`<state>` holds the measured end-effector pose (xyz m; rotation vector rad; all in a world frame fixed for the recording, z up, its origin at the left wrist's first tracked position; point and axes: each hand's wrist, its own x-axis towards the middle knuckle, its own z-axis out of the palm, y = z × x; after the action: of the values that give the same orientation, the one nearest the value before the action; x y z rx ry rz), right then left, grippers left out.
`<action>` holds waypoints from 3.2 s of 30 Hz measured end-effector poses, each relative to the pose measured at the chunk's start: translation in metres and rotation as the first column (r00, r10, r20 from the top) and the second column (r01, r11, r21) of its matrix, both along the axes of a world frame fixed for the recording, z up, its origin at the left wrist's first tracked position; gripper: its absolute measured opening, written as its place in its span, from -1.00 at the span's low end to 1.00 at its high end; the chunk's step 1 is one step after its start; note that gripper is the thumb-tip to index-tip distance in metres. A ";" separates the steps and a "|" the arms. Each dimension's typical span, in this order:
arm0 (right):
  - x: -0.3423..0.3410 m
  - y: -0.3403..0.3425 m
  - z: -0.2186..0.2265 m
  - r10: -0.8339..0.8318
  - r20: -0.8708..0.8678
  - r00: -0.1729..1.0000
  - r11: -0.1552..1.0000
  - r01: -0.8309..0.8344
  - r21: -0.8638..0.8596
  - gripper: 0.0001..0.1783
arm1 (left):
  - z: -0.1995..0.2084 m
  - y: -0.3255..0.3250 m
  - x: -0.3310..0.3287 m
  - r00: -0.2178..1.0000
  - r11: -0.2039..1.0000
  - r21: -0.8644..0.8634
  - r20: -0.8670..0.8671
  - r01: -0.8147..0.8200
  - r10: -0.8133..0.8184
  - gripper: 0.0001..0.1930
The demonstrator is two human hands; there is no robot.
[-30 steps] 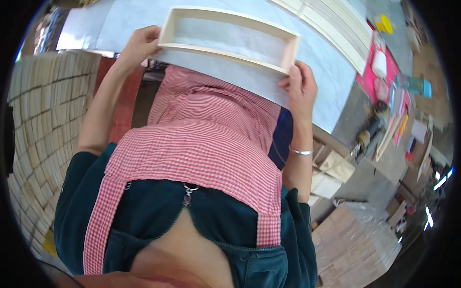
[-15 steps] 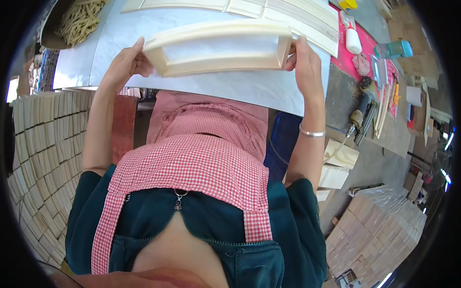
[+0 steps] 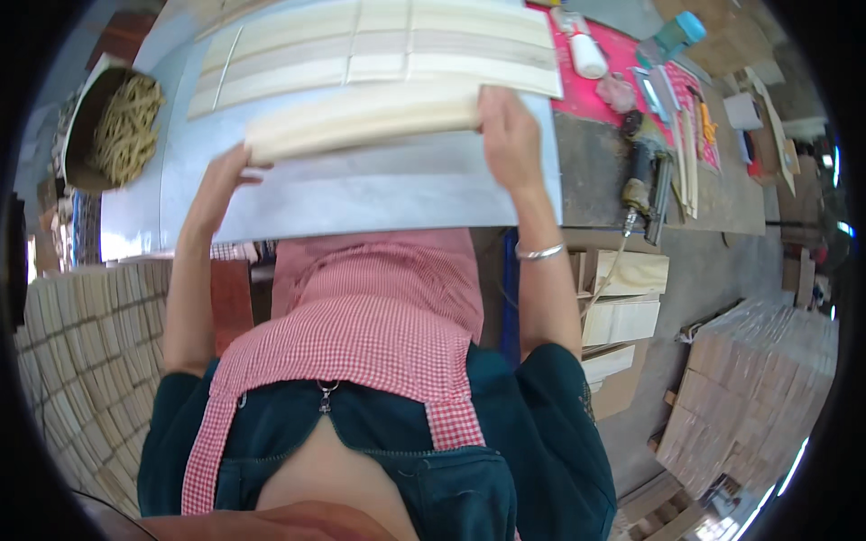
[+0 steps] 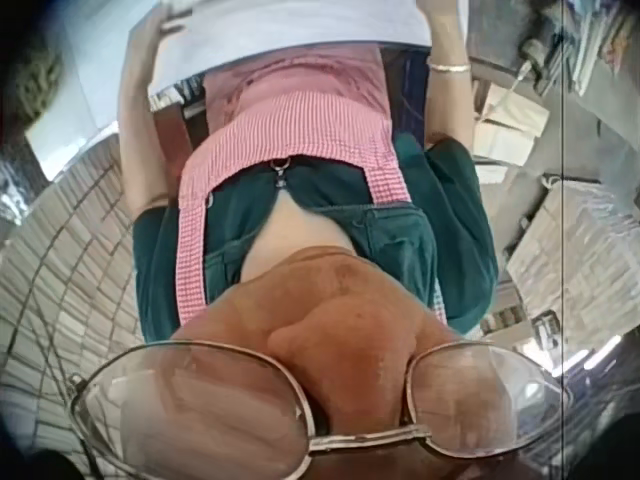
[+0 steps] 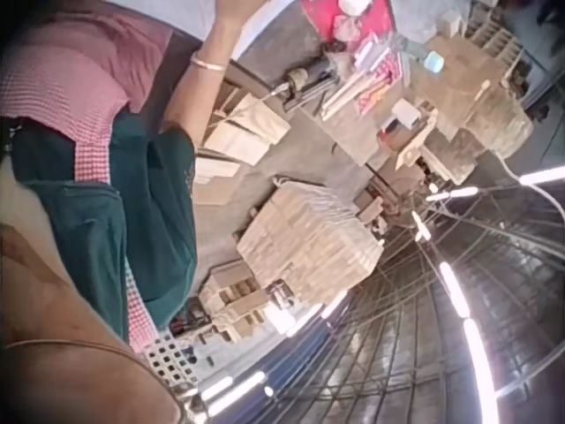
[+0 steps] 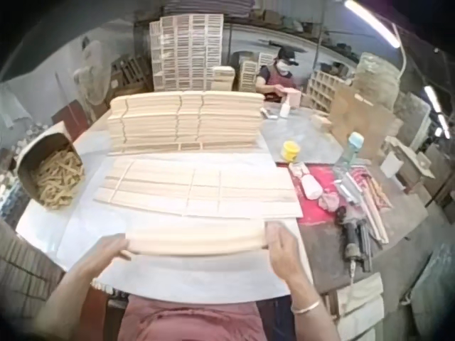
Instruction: Assemble wooden box components by applying glue and securing joints with a staple gun.
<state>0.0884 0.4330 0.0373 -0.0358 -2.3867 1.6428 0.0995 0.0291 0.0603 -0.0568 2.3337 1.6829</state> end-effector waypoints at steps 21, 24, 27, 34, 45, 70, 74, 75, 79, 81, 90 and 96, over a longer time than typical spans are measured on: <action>-0.201 0.217 -0.076 -0.617 -0.055 0.785 0.514 0.456 0.727 -0.26 | -0.052 0.010 0.113 0.841 0.842 0.040 -0.035 -0.538 0.539 -0.79; -0.191 0.225 -0.073 -0.662 -0.128 0.739 0.653 0.652 0.386 -0.16 | -0.057 0.023 0.106 0.940 0.941 -0.196 -0.256 -0.277 0.224 -0.50; -0.119 0.139 -0.003 -0.623 -0.138 0.770 0.776 0.586 -0.233 -0.32 | -0.071 0.029 0.098 0.909 0.927 -0.278 -0.397 -0.251 0.127 -0.27; 0.002 -0.010 0.003 -0.186 -0.241 0.952 0.883 0.055 -0.466 -0.54 | -0.085 0.034 0.055 0.885 0.928 -0.284 -0.457 -0.241 0.090 -0.33; 0.052 -0.124 -0.009 0.288 -0.198 0.937 0.956 -0.293 0.003 -0.32 | -0.112 0.037 0.044 0.771 0.895 -0.329 -0.636 -0.301 0.025 -0.42; -0.001 -0.141 -0.012 0.217 -0.331 0.918 0.972 -0.171 0.162 -0.32 | -0.104 0.037 0.045 0.792 0.911 -0.312 -0.610 -0.270 0.026 -0.43; -0.006 -0.139 -0.012 0.198 -0.346 0.917 0.973 -0.140 0.185 -0.32 | -0.104 0.037 0.045 0.794 0.911 -0.316 -0.608 -0.264 0.019 -0.43; -0.006 -0.139 -0.012 0.194 -0.343 0.919 0.974 -0.138 0.182 -0.32 | -0.104 0.036 0.046 0.798 0.912 -0.318 -0.603 -0.258 0.016 -0.42; -0.004 -0.132 -0.010 0.169 -0.332 0.928 0.978 -0.115 0.177 -0.33 | -0.103 0.036 0.046 0.805 0.916 -0.319 -0.593 -0.243 0.007 -0.42; 0.000 -0.123 -0.008 0.143 -0.328 0.934 0.980 -0.088 0.179 -0.34 | -0.102 0.036 0.046 0.802 0.918 -0.313 -0.597 -0.244 0.010 -0.42; 0.020 -0.070 -0.002 0.005 -0.321 0.947 0.978 0.063 0.201 -0.37 | -0.100 0.036 0.046 0.799 0.925 -0.289 -0.601 -0.248 0.026 -0.45; 0.035 -0.029 -0.001 -0.093 -0.332 0.939 0.962 0.171 0.213 -0.39 | -0.099 0.037 0.045 0.801 0.923 -0.298 -0.598 -0.245 0.019 -0.46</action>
<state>0.1234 0.4039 0.0367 0.1024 -2.2564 1.1872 0.1447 0.0665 -0.0382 0.2783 3.1573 1.4403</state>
